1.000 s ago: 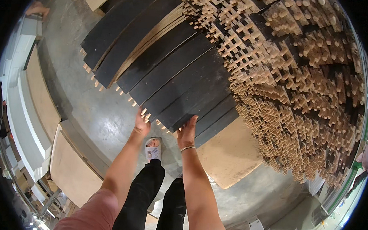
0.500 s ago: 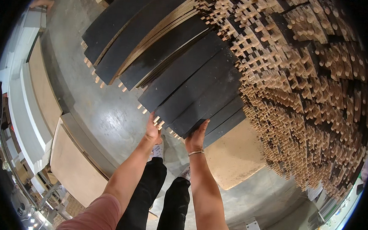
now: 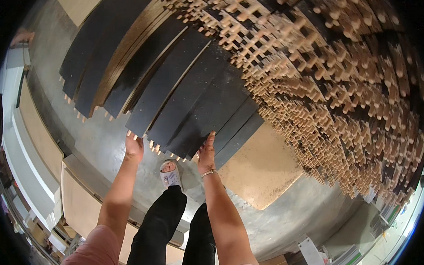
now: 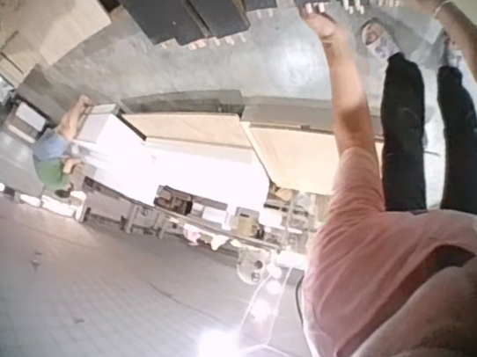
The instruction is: The person retrieves wooden boards from a stack on the floor, carries them to the workbench, and scrapes them one by one using a small blade.
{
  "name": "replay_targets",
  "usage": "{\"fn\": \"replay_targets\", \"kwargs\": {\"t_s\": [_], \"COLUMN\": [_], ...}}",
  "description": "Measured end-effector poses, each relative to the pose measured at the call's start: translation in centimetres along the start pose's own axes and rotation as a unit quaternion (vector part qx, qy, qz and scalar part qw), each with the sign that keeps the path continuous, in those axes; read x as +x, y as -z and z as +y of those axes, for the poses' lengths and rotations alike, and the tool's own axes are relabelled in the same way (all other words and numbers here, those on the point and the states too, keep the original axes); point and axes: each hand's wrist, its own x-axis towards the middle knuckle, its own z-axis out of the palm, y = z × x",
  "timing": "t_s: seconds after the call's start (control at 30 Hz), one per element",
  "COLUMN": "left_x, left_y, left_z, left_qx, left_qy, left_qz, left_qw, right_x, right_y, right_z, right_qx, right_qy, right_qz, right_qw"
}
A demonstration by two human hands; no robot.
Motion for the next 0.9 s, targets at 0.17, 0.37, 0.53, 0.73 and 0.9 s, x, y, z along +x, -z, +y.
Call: {"fn": "replay_targets", "kwargs": {"t_s": [0.17,0.37,0.53,0.73,0.9], "left_x": [-0.1,0.9,1.7,2.1,2.3], "left_y": [-0.3,-0.5,-0.1,-0.8,-0.5], "left_z": [-0.6,-1.9,-3.2,-3.4,-2.9], "left_qx": [-0.033,-0.035,-0.077,-0.097,-0.053], "left_qy": [0.031,0.019,-0.008,-0.029,-0.067], "left_qz": [0.028,-0.026,-0.057,-0.087,-0.135], "left_qw": [0.999,0.999,0.995,0.991,0.987], "right_x": [0.5,0.0,-1.0,0.0,1.6], "right_y": [0.5,-1.3,-1.4,-0.9,-2.1], "right_z": [0.4,-0.1,-1.1,-0.4,0.4], "right_qx": [-0.014,0.032,0.033,0.055,0.135], "right_qy": [0.003,0.053,0.045,0.099,0.148], "right_qz": [0.023,0.001,-0.044,-0.125,-0.104], "right_qw": [1.0,0.998,0.997,0.986,0.974]}}
